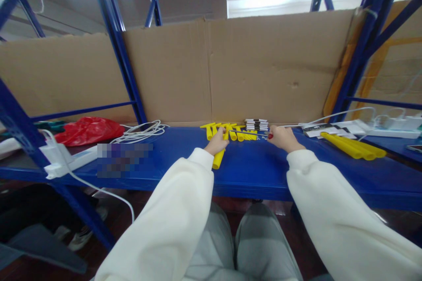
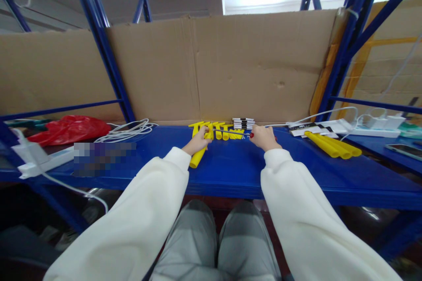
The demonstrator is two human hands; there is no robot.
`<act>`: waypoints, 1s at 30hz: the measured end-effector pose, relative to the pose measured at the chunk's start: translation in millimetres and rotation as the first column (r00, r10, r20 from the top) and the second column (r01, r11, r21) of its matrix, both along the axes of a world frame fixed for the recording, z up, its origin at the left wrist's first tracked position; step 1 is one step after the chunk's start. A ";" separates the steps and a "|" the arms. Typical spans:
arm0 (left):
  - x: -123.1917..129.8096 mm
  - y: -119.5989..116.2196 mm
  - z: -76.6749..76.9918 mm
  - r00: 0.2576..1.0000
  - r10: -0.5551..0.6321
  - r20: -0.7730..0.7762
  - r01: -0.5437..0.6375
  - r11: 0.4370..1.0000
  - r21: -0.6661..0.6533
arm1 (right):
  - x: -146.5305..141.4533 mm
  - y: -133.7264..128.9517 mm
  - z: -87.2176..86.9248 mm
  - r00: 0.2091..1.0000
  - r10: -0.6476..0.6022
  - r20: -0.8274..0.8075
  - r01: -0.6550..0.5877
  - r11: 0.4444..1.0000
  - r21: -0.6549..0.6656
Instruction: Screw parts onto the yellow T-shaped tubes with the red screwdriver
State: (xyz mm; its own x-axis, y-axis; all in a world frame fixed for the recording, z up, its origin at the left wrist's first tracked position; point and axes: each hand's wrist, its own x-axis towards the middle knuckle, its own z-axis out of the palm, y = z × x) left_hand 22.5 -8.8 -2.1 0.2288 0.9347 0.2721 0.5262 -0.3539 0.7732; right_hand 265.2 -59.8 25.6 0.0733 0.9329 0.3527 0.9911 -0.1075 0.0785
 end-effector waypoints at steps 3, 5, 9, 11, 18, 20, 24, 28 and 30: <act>-0.1 -0.3 0.1 1.000 0.008 -0.002 -0.008 1.000 -0.003 | 0.2 1.4 -1.9 1.000 0.003 0.002 -0.003 1.000 0.000; -0.1 -0.7 0.4 1.000 0.010 -0.006 -0.011 1.000 -0.020 | 1.6 3.7 -3.9 1.000 0.014 -0.011 -0.013 1.000 0.024; 0.3 -1.2 0.6 1.000 0.012 0.015 -0.011 1.000 -0.024 | 5.4 7.9 -7.3 0.997 0.035 -0.072 -0.035 0.999 0.013; 0.2 -1.4 0.6 1.000 0.011 0.026 -0.010 1.000 -0.020 | 7.8 8.9 -8.0 0.994 0.043 -0.100 -0.041 0.999 0.022; -1.0 -2.6 1.6 1.000 -0.003 0.022 0.003 1.000 -0.005 | 16.2 9.8 -7.5 0.993 0.049 -0.112 -0.053 0.998 -0.037; -1.3 -2.7 1.9 1.000 -0.005 0.012 0.005 1.000 -0.010 | 16.3 9.9 -7.1 0.990 0.074 -0.117 -0.084 0.993 -0.081; -2.2 0.1 0.1 1.000 -0.018 0.004 0.019 1.000 -0.010 | 12.5 10.8 -7.5 0.982 0.136 -0.131 -0.155 0.978 -0.143; -3.5 8.4 -4.8 0.998 -0.042 0.038 0.041 0.998 0.049 | 9.4 13.7 -10.5 0.963 0.196 -0.185 -0.229 0.957 -0.176; -4.0 12.1 -6.7 0.997 -0.058 0.060 0.052 0.994 0.092 | 9.8 16.3 -12.9 0.950 0.226 -0.215 -0.265 0.948 -0.176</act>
